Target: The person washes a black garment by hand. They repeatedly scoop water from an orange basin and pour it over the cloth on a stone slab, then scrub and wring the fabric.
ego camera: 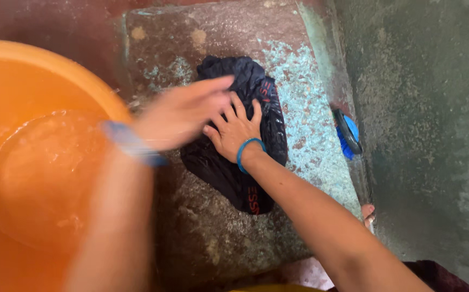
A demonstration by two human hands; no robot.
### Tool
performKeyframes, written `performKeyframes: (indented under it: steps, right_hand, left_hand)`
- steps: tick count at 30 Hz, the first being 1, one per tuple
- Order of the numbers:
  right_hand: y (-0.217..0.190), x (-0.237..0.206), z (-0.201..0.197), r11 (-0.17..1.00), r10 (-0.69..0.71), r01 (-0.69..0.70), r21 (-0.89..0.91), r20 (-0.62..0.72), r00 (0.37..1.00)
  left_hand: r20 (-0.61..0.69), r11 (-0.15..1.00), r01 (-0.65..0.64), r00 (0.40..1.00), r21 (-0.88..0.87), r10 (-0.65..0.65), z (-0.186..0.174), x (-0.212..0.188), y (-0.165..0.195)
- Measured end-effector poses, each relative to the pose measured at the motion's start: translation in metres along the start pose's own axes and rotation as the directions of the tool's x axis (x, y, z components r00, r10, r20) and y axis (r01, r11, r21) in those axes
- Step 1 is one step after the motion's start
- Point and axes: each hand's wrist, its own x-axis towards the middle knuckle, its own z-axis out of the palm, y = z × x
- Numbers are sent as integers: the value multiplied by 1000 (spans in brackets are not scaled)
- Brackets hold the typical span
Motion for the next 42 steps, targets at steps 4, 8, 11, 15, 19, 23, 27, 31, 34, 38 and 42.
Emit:
performKeyframes:
  steps: [4,8,11,15,19,23,27,31,34,38,42]
  right_hand:
    - [16,11,-14,962,228,-160,222,-326,917]
    - [15,-9,-50,758,424,-266,596,-141,895]
    - [4,-40,-58,795,231,-41,606,-240,943]
    - [8,-28,-31,882,377,-358,307,-4,926]
    - [28,33,-26,967,246,-219,128,-266,932]
    - [9,3,-67,782,426,-546,301,382,820]
    - [-33,-109,-75,841,150,39,539,-303,941]
    - [-27,-124,-30,834,166,136,535,-479,862]
    - [-10,-98,-11,838,114,98,537,-349,930]
    - [-7,-72,-22,849,116,60,525,-296,948]
    - [-13,-60,-32,855,182,-68,514,-175,967]
  left_hand:
    - [-571,363,465,770,808,286,92,59,-35]
    - [-540,549,554,816,626,-207,121,41,-41]
    - [-450,640,480,864,600,-226,127,10,-31]
    - [-461,391,361,864,847,201,115,21,-46]
    - [-558,425,616,786,664,-266,78,69,-54]
    - [-471,468,718,694,516,-545,93,41,2]
    - [-656,757,381,750,531,82,168,-58,27]
    - [-698,797,390,714,461,54,193,-79,-29]
    - [-682,755,394,725,525,95,180,-63,-55]
    - [-620,719,409,784,561,38,150,-38,-48]
    - [-580,667,495,806,557,-114,133,-24,-40]
